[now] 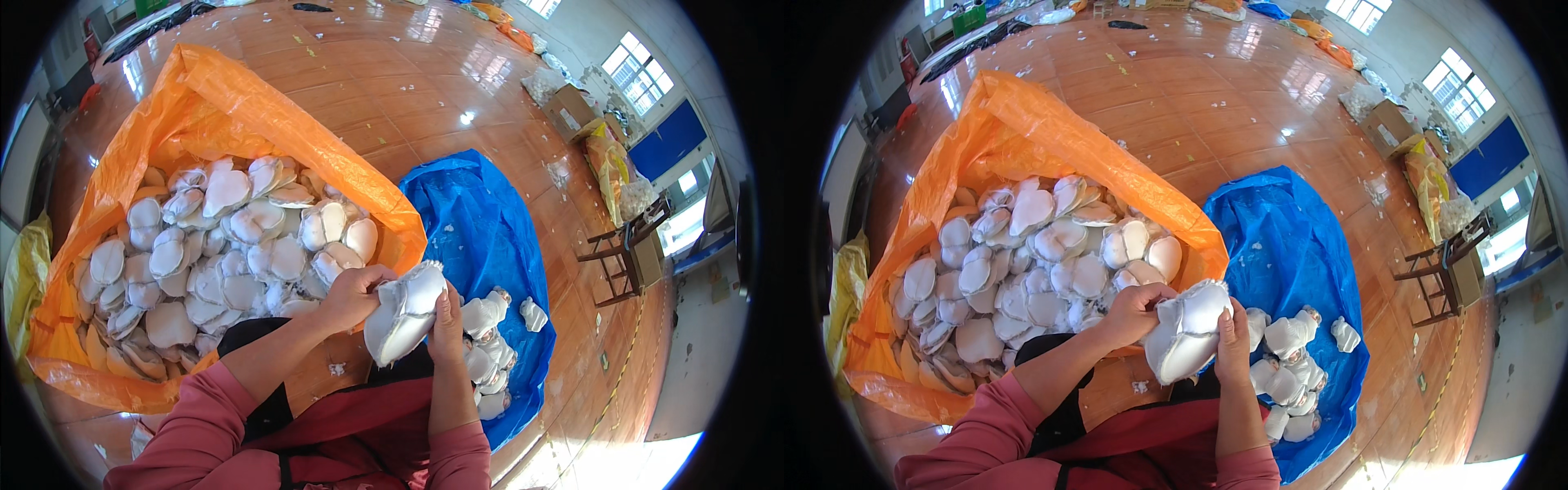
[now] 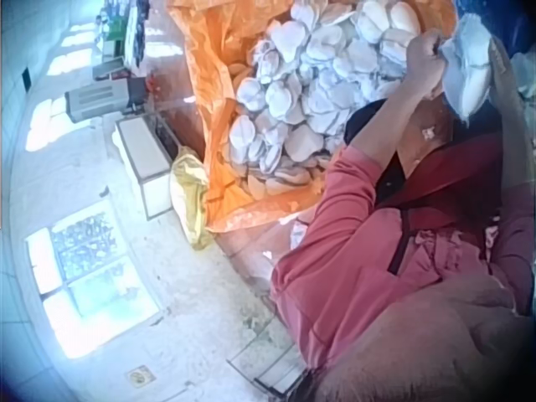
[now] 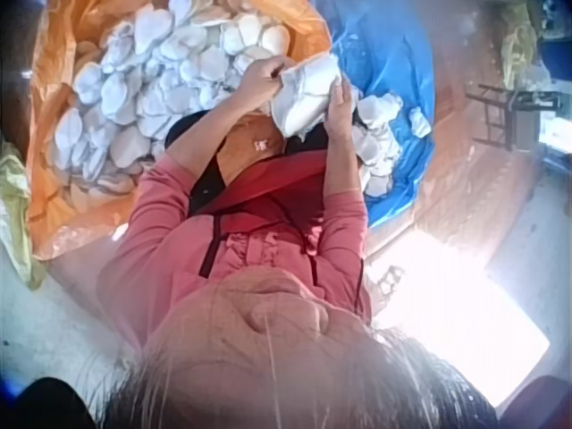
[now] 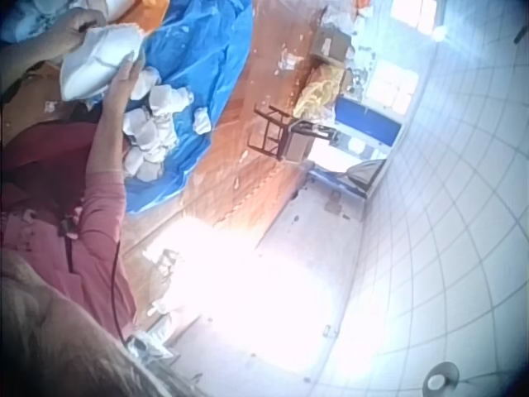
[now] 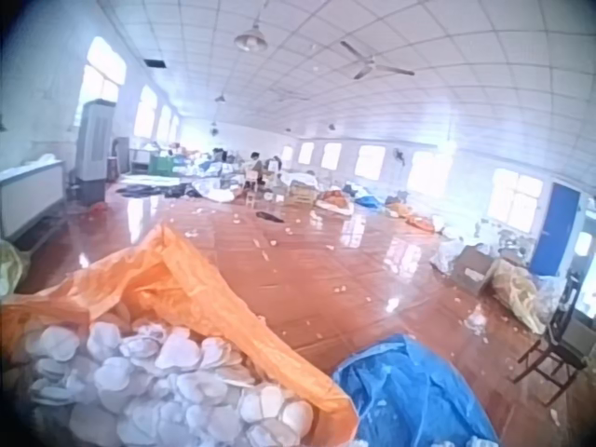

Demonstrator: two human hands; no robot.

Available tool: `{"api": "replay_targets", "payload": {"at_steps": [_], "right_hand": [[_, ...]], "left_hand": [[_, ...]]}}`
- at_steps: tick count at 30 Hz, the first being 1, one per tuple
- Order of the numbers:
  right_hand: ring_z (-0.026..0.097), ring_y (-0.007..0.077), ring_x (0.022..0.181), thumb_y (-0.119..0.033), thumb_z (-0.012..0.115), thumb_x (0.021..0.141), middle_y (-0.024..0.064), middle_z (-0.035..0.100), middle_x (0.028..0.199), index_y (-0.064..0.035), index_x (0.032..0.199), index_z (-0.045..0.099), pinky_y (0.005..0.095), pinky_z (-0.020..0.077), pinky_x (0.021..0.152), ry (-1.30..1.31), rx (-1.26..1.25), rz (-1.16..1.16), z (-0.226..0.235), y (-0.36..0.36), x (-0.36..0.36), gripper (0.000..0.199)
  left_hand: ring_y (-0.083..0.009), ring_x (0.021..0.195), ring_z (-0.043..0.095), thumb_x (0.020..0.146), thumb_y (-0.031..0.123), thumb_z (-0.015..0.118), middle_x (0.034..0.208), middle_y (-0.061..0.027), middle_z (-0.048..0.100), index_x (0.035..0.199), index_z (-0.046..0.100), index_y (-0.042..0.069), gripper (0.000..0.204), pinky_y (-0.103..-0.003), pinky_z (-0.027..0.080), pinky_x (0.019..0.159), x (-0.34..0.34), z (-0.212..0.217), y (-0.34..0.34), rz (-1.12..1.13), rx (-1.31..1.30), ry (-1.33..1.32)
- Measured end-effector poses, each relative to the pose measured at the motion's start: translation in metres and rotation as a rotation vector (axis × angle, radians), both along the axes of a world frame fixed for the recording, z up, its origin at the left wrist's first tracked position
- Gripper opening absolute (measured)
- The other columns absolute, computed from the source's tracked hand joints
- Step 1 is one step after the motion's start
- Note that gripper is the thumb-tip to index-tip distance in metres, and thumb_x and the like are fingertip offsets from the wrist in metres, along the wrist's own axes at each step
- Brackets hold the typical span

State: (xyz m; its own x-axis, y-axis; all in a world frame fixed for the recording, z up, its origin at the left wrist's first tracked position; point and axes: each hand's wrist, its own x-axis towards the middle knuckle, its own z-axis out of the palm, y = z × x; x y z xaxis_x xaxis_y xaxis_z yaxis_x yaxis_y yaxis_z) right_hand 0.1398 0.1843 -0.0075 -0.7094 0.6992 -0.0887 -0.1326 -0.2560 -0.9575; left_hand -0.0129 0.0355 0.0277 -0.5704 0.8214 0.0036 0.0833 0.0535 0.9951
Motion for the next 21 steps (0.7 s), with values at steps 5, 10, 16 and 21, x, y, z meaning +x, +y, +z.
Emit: {"api": "replay_targets", "payload": {"at_steps": [5, 10, 16, 21], "right_hand": [[0.054, 0.0183, 0.114, -0.032, 0.076, 0.088, 0.0096, 0.056, 0.126, 0.0002, 0.135, 0.047, 0.0324, 0.0418, 0.102, -0.014, 0.057, -0.063, -0.003, 0.003, 0.004, 0.064], [0.054, 0.0192, 0.114, -0.030, 0.080, 0.084, 0.0102, 0.056, 0.127, -0.0001, 0.135, 0.046, 0.0326, 0.0421, 0.102, -0.061, 0.181, -0.200, 0.007, 0.000, 0.002, 0.068], [0.055, 0.0194, 0.111, -0.032, 0.083, 0.080, 0.0114, 0.057, 0.123, 0.0002, 0.132, 0.048, 0.0320, 0.0438, 0.099, -0.130, 0.326, -0.243, 0.004, -0.002, -0.001, 0.070], [0.055, 0.0202, 0.112, -0.030, 0.085, 0.079, 0.0118, 0.057, 0.123, -0.0003, 0.131, 0.048, 0.0321, 0.0434, 0.100, -0.123, 0.319, -0.233, 0.008, -0.004, 0.000, 0.070]], "left_hand": [[-0.0109, 0.075, 0.064, 0.082, 0.002, 0.072, 0.083, -0.0027, 0.069, 0.098, 0.066, 0.005, 0.017, -0.028, 0.050, 0.068, -0.003, -0.013, 0.004, 0.044, -0.001, 0.215], [-0.0109, 0.064, 0.059, 0.081, 0.004, 0.073, 0.073, -0.0033, 0.062, 0.085, 0.056, 0.004, 0.018, -0.030, 0.047, 0.058, 0.007, 0.000, 0.007, 0.356, -0.256, 0.281], [-0.0097, 0.063, 0.059, 0.087, 0.005, 0.070, 0.070, -0.0040, 0.061, 0.086, 0.056, 0.002, 0.014, -0.025, 0.046, 0.055, -0.002, -0.025, 0.011, 0.298, 0.005, -0.431], [-0.0088, 0.067, 0.059, 0.089, 0.001, 0.067, 0.076, -0.0014, 0.063, 0.090, 0.060, 0.003, 0.007, -0.023, 0.047, 0.059, 0.000, -0.032, 0.014, 0.273, -0.029, -0.412]]}}
